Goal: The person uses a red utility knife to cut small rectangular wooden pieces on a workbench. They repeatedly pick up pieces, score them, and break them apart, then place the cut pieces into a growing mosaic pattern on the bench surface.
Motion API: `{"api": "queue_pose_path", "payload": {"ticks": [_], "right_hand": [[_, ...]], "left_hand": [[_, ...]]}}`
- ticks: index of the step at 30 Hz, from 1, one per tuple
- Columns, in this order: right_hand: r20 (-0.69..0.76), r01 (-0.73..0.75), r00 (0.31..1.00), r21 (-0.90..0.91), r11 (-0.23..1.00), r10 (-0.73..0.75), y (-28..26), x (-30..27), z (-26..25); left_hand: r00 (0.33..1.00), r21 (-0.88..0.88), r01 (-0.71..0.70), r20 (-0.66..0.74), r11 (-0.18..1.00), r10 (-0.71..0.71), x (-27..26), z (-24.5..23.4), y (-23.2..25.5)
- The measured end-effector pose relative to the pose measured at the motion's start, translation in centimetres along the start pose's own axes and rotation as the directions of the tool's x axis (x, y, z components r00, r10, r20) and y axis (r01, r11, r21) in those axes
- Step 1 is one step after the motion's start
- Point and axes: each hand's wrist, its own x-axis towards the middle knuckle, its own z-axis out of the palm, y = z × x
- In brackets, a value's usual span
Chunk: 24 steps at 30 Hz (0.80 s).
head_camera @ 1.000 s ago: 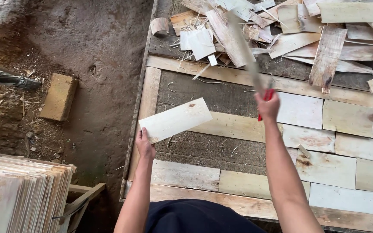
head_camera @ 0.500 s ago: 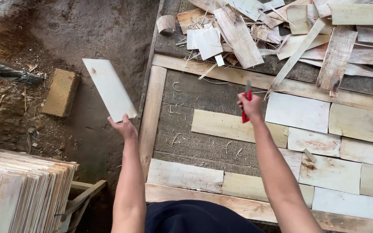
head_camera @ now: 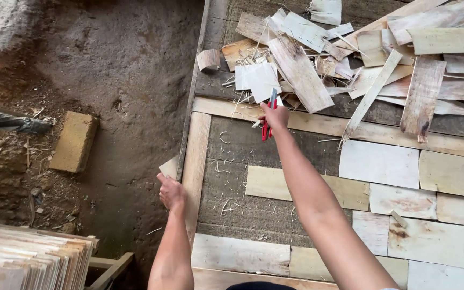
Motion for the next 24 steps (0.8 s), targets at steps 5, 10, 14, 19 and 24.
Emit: {"api": "queue_pose_path", "payload": {"ticks": [5, 10, 14, 19, 24], "right_hand": [[-0.101, -0.06, 0.994, -0.078, 0.995, 0.052, 0.5, 4.0, 2.7], [-0.262, -0.046, 0.963, 0.051, 0.998, 0.058, 2.8, 7.1, 4.7], [-0.049, 0.124, 0.992, 0.184, 0.975, -0.117, 0.7, -0.9, 2.4], [0.133, 0.067, 0.989, -0.008, 0.998, -0.065, 7.5, -9.1, -1.2], [0.191, -0.156, 0.971, 0.031, 0.987, 0.147, 15.2, -12.8, -2.8]], "left_hand": [[0.985, 0.042, 0.171, 0.009, 0.984, -0.172, 1.4, 0.9, -0.1], [0.967, 0.084, 0.25, 0.024, 0.965, -0.253, 1.0, -0.3, 1.7], [0.972, 0.093, 0.224, 0.052, 0.97, -0.23, 0.4, -1.3, 3.0], [0.979, 0.097, 0.19, 0.055, 0.977, -0.196, 0.8, -1.0, 2.6], [0.981, 0.103, 0.185, 0.049, 0.977, -0.19, 0.7, -1.0, 2.4]]}}
